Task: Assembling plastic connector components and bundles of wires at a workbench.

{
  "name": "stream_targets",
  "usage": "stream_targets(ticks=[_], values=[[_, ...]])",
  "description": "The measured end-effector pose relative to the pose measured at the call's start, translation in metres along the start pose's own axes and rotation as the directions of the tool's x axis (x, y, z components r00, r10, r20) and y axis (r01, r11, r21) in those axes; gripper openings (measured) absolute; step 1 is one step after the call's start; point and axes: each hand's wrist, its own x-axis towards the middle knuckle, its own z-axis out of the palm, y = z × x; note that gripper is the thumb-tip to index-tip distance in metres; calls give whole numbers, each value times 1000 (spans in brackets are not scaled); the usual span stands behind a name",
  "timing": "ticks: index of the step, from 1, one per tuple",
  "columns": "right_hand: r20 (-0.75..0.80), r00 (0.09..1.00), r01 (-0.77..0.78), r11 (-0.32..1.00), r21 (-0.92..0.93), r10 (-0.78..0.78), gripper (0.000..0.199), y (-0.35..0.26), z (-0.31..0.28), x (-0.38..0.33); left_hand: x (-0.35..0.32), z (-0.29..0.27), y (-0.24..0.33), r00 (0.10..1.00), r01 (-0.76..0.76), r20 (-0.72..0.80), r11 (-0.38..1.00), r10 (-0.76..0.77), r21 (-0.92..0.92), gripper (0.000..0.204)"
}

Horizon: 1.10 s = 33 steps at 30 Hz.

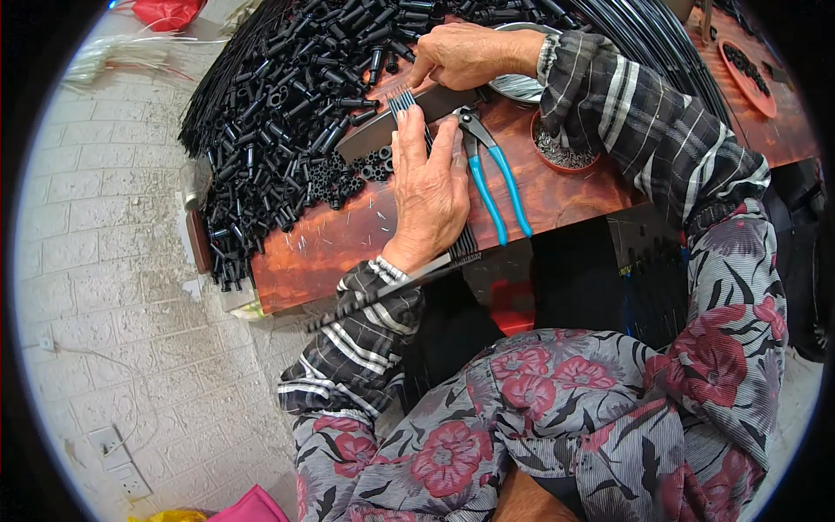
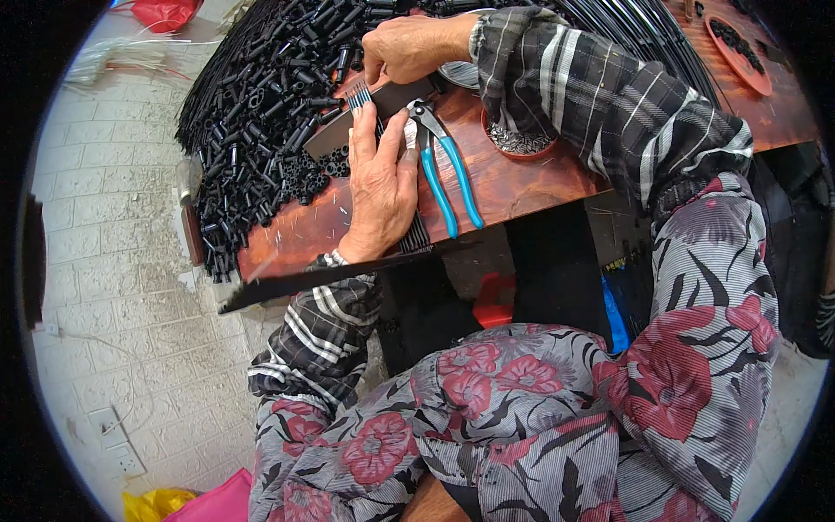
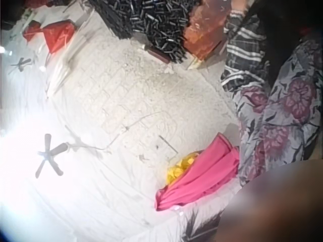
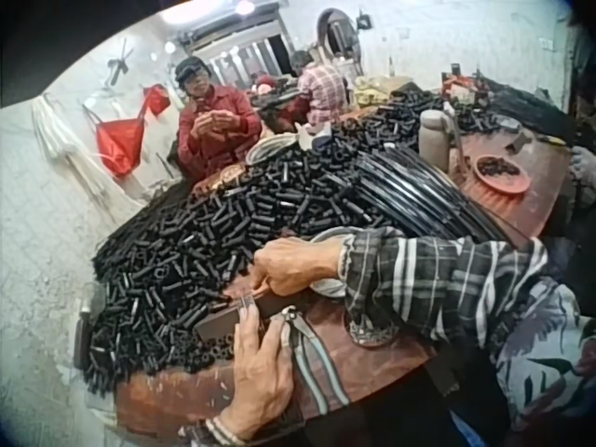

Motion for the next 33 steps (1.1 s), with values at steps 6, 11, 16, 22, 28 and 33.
stream_targets(ticks=[6, 11, 16, 22, 28, 33], values=[[21, 1000, 0, 1000, -24, 0, 32, -6, -4, 4, -1, -7, 0, 1000, -14, 8, 1000, 14, 10, 34], [-91, 989, 115, 993, -7, -115, 32, 12, 5, 2, -1, -6, 0, 999, -31, 15, 999, 31, 17, 37], [-87, 993, 89, 995, 50, -85, 30, 8, 6, 1, -1, -5, -3, 999, -25, 27, 1000, 25, 17, 37], [-50, 998, 33, 999, -8, -33, 31, 2, 0, -2, -1, -4, 0, 1000, -26, 14, 1000, 26, 5, 37], [-69, 993, 86, 991, -100, -93, 31, 7, 5, 1, -2, -4, -2, 1000, -18, 11, 1000, 18, -10, 39], [-49, 989, 132, 976, -172, -142, 31, 2, 6, -2, -2, -5, -1, 1000, -22, 13, 1000, 23, -14, 40]])
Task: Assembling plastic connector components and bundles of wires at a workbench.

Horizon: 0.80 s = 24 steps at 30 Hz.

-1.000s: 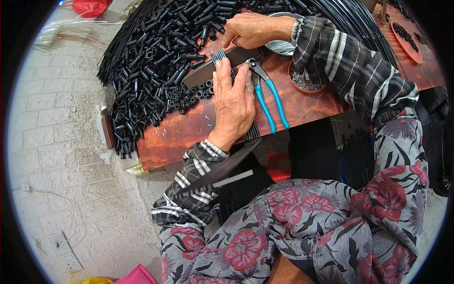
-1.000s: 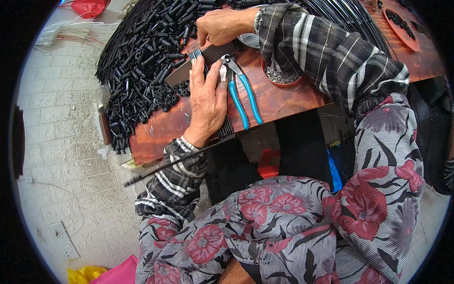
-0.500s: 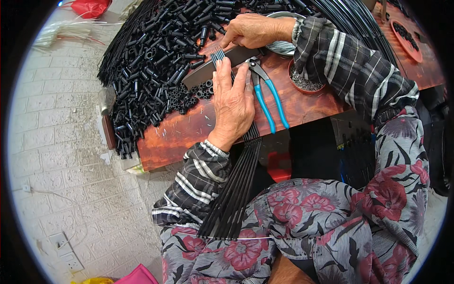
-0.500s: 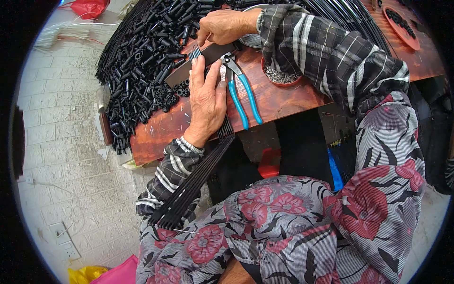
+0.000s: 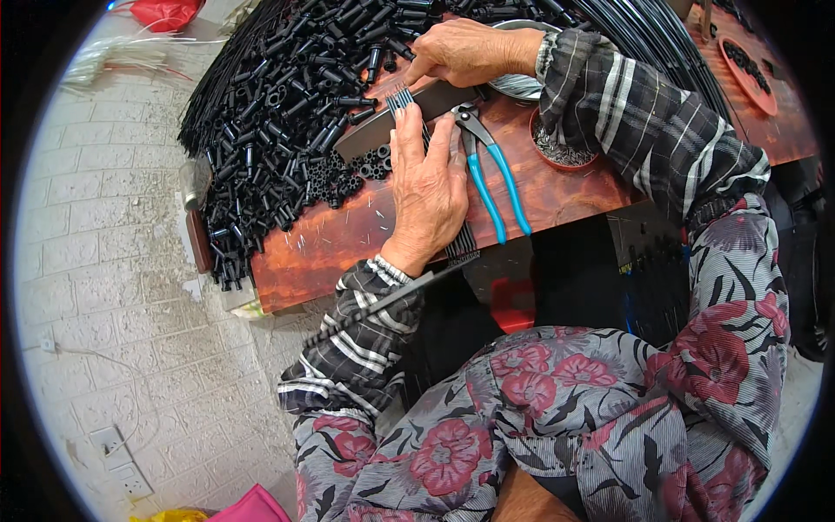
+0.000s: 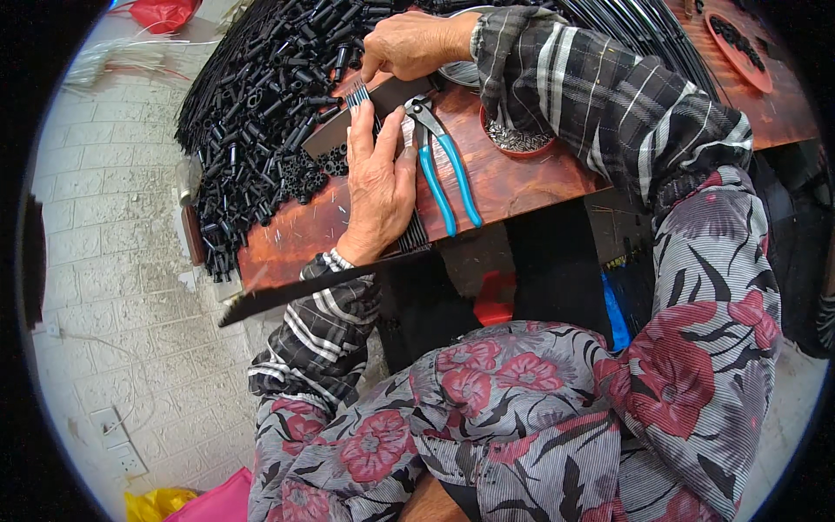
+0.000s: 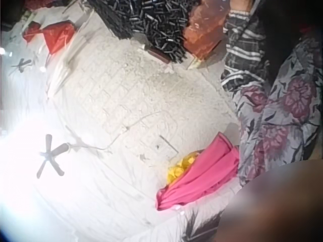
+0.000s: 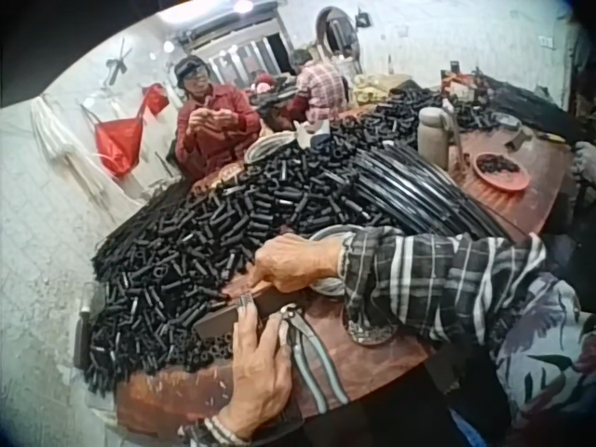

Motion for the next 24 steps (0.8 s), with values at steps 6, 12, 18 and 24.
stream_targets(ticks=[6, 12, 18, 24], values=[[6, 1000, 2, 999, -36, -2, 32, 8, 2, 3, -1, -1, 1, 1000, 8, -4, 1000, -8, 2, 41], [23, 1000, 15, 1000, -26, -15, 35, 4, -1, -1, -1, -2, 3, 1000, 16, -9, 1000, -16, -6, 40], [32, 999, 24, 999, -37, -22, 35, -4, -3, -1, -2, -3, 2, 1000, 9, -25, 1000, -10, -20, 41], [-5, 998, 67, 993, -92, -68, 31, -3, -3, 0, -2, -2, 0, 1000, 2, -16, 1000, -2, 9, 44]])
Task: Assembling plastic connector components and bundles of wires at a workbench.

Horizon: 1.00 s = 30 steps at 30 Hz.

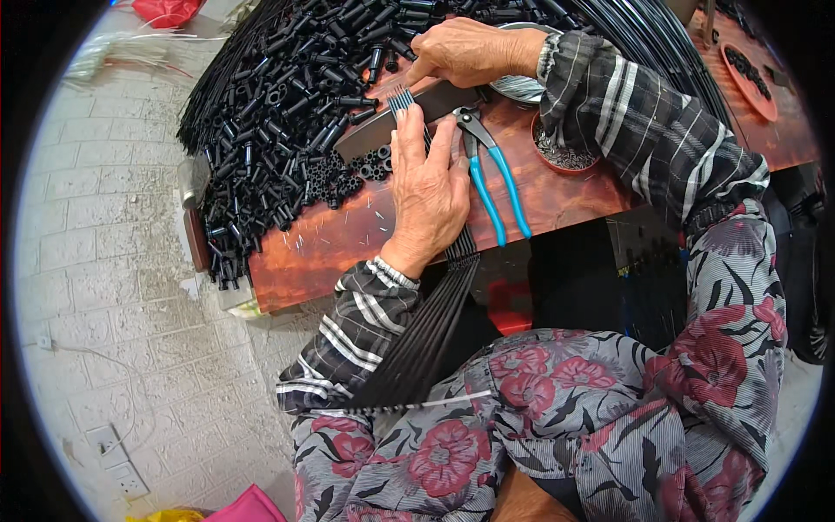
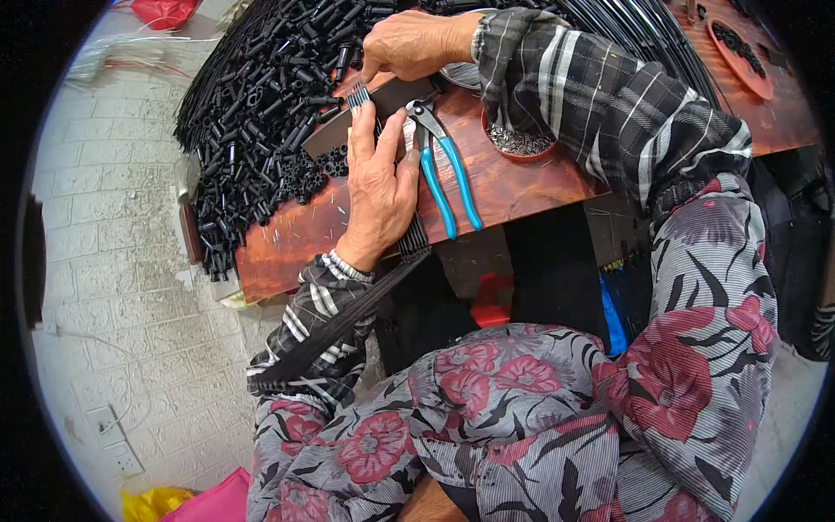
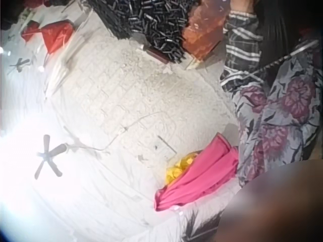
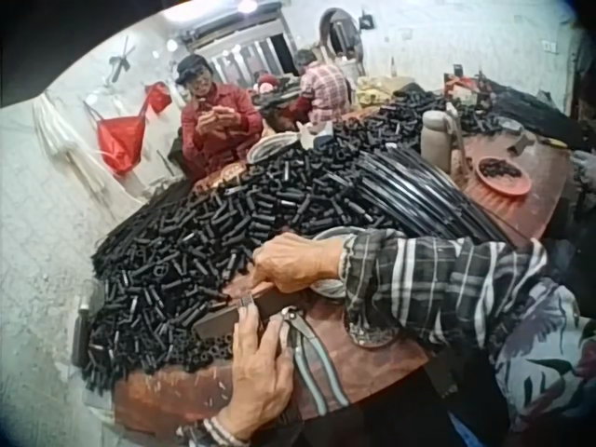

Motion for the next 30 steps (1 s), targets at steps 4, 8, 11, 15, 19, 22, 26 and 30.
stream_targets(ticks=[4, 8, 11, 15, 19, 22, 26, 30], values=[[22, 1000, -15, 1000, 6, 15, 29, -2, -2, 4, 1, -1, 0, 1000, 0, 5, 1000, 0, 1, 44], [25, 989, -149, 967, 204, 147, 26, 7, 7, 6, 1, 1, 0, 1000, -4, -5, 1000, 4, -8, 42], [9, 987, -155, 953, 259, 158, 26, 4, 8, 6, 0, 2, -2, 1000, -4, -11, 1000, 4, -20, 40], [38, 978, -210, 947, 243, 207, 27, -1, 3, 5, 1, 1, 0, 1000, 6, -2, 1000, -6, -25, 40], [20, 975, -218, 949, 226, 220, 27, -3, 4, 7, 0, 0, 0, 1000, 10, 0, 999, -10, -43, 40], [42, 977, -212, 956, 202, 208, 26, -4, 0, 6, 0, -1, 2, 1000, 21, -1, 998, -21, -52, 40], [19, 982, -185, 960, 210, 186, 25, -5, 2, 8, 0, -3, -1, 1000, 29, -4, 999, -29, -39, 40], [-7, 982, -183, 957, 225, 190, 25, -4, 3, 4, 0, -1, 0, 1000, 19, -23, 999, -20, -51, 40]])
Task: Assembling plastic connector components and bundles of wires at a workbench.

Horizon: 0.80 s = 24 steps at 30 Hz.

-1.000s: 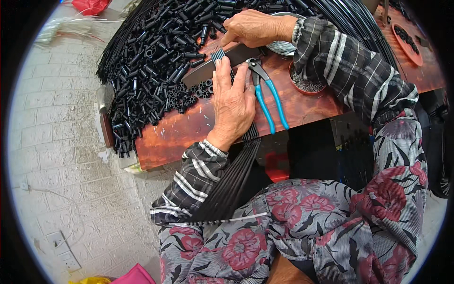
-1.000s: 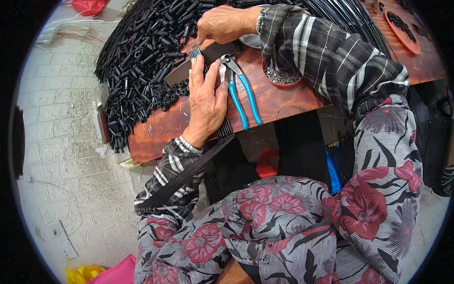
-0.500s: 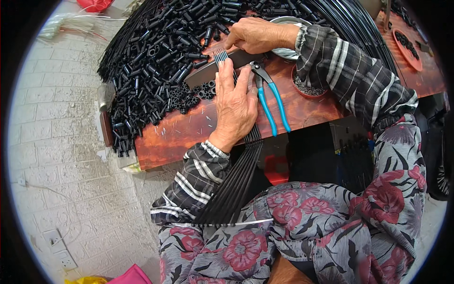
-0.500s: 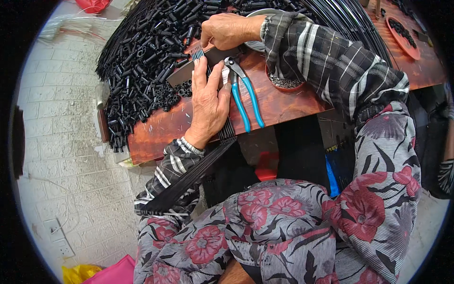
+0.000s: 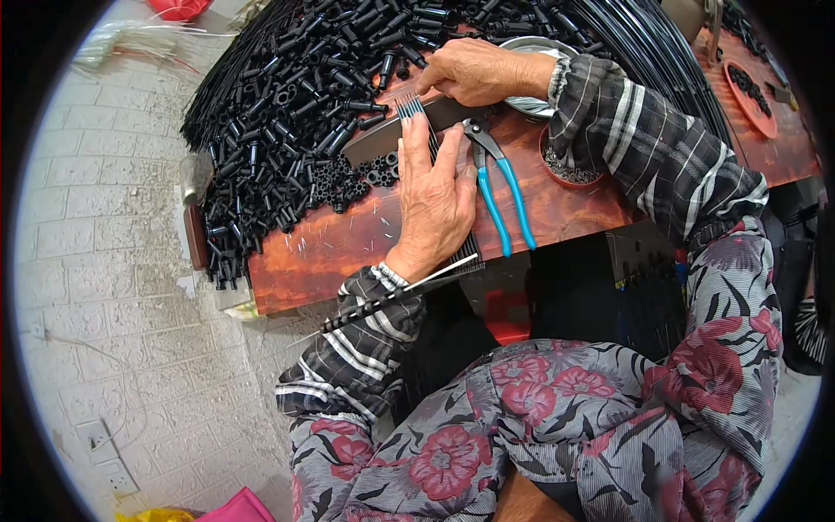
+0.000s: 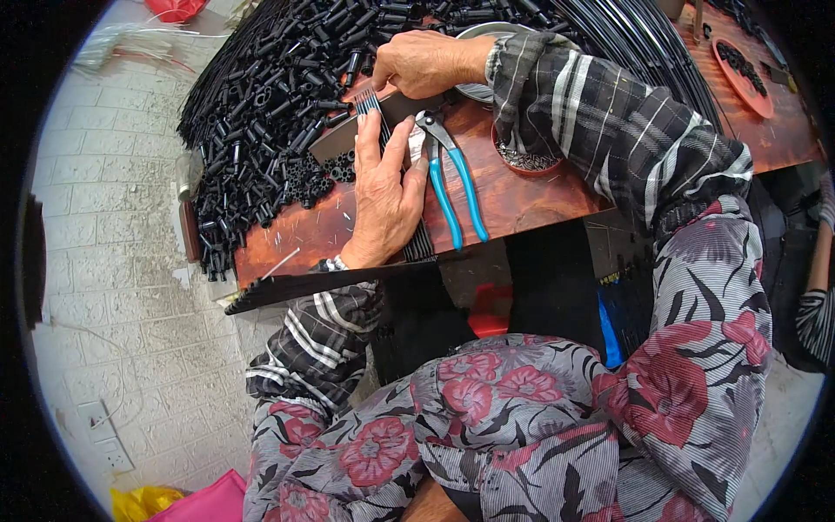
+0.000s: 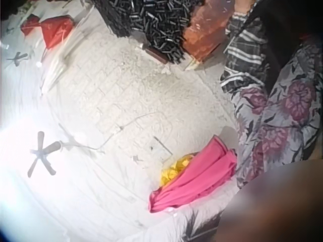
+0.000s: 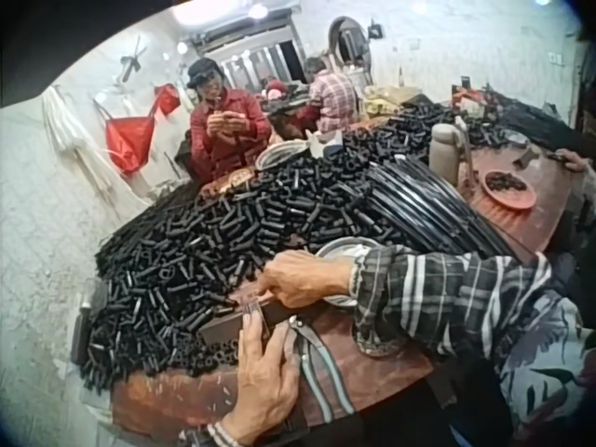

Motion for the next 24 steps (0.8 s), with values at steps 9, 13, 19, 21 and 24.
stream_targets(ticks=[9, 13, 19, 21, 24], values=[[-53, 998, -18, 1000, 11, 18, 22, -2, 2, 3, 1, -2, -1, 1000, 0, -12, 1000, 0, -7, 37], [-46, 999, 5, 999, 51, -3, 22, 1, 1, 4, 1, -5, 0, 1000, 10, -3, 1000, -10, -15, 38], [-109, 994, 9, 999, 37, -5, 19, 0, 5, 1, -1, -6, 1, 999, 40, -14, 995, -42, -96, 39], [-92, 996, -12, 999, 39, 15, 19, -1, 3, 1, -1, -6, 1, 999, 40, -20, 992, -42, -117, 40], [-57, 997, -43, 999, 31, 44, 18, -5, 1, 0, -1, -4, 1, 999, 44, -19, 992, -46, -115, 42]])
